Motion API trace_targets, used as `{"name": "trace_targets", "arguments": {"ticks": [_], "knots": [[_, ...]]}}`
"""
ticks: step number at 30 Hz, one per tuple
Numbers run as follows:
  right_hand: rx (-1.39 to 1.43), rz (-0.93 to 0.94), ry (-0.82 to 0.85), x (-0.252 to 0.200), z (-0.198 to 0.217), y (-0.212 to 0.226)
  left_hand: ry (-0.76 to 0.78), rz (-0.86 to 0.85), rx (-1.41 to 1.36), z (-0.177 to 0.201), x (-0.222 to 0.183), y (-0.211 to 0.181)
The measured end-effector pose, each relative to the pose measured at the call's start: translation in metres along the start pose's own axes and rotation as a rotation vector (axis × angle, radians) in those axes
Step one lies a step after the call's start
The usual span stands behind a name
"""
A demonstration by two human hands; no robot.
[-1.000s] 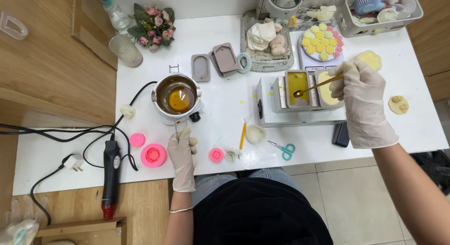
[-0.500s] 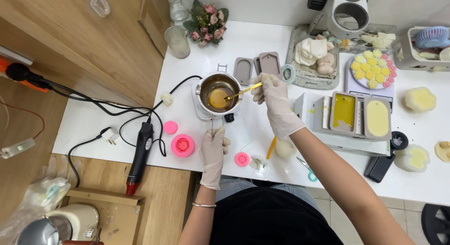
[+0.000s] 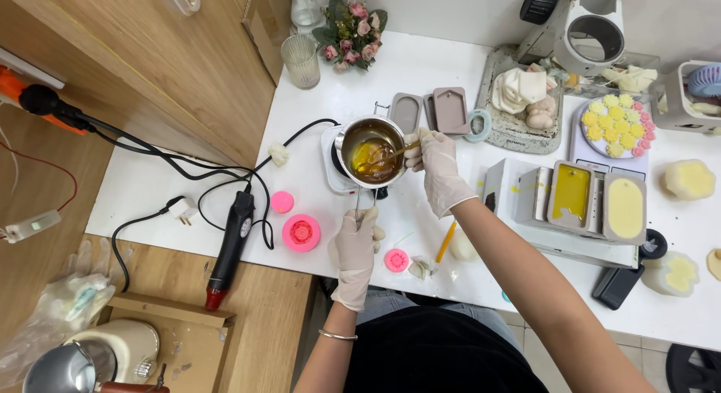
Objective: Pouring melted wax from a heating pot into various silicone and plastic candle molds using a small gold spoon.
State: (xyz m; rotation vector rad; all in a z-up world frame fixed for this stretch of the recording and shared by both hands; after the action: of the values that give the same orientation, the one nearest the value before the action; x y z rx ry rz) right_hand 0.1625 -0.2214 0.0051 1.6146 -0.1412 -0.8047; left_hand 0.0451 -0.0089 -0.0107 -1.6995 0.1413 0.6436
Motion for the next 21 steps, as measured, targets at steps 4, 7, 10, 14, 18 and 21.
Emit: {"name": "trace_targets", "arguments": {"ticks": [4, 7, 10, 14, 18, 21], "knots": [[0.082, 0.0, 0.035, 0.001, 0.008, 0.0, -0.019, 0.001, 0.039, 0.001, -0.003, -0.007], [0.106, -0.033, 0.032, -0.002, 0.016, 0.009, -0.005, 0.023, 0.006, 0.001, -0.002, -0.007], [0.12, -0.01, 0.02, -0.009, 0.027, 0.029, -0.009, 0.002, 0.029, 0.003, -0.004, -0.012], [0.146, -0.009, -0.006, -0.009, 0.055, 0.052, 0.007, -0.024, 0.008, 0.002, -0.002, -0.014], [0.139, 0.025, -0.053, -0.011, 0.096, 0.072, 0.039, -0.006, -0.046, 0.002, 0.002, -0.009], [0.18, 0.049, -0.104, -0.002, 0.14, 0.075, 0.036, -0.011, -0.049, 0.004, 0.008, -0.004]]}}
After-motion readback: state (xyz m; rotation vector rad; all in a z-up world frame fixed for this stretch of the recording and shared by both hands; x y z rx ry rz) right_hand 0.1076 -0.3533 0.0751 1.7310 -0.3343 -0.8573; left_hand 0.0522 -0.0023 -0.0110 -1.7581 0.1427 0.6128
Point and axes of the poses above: each hand's wrist, its own x-axis towards the middle knuckle, its own z-axis out of the back of the hand, y = z × x, the point moved 6 cm from there along x, towards the middle knuckle, and after that the axes turned 12 degrees about -y, right-handed, at the moved point
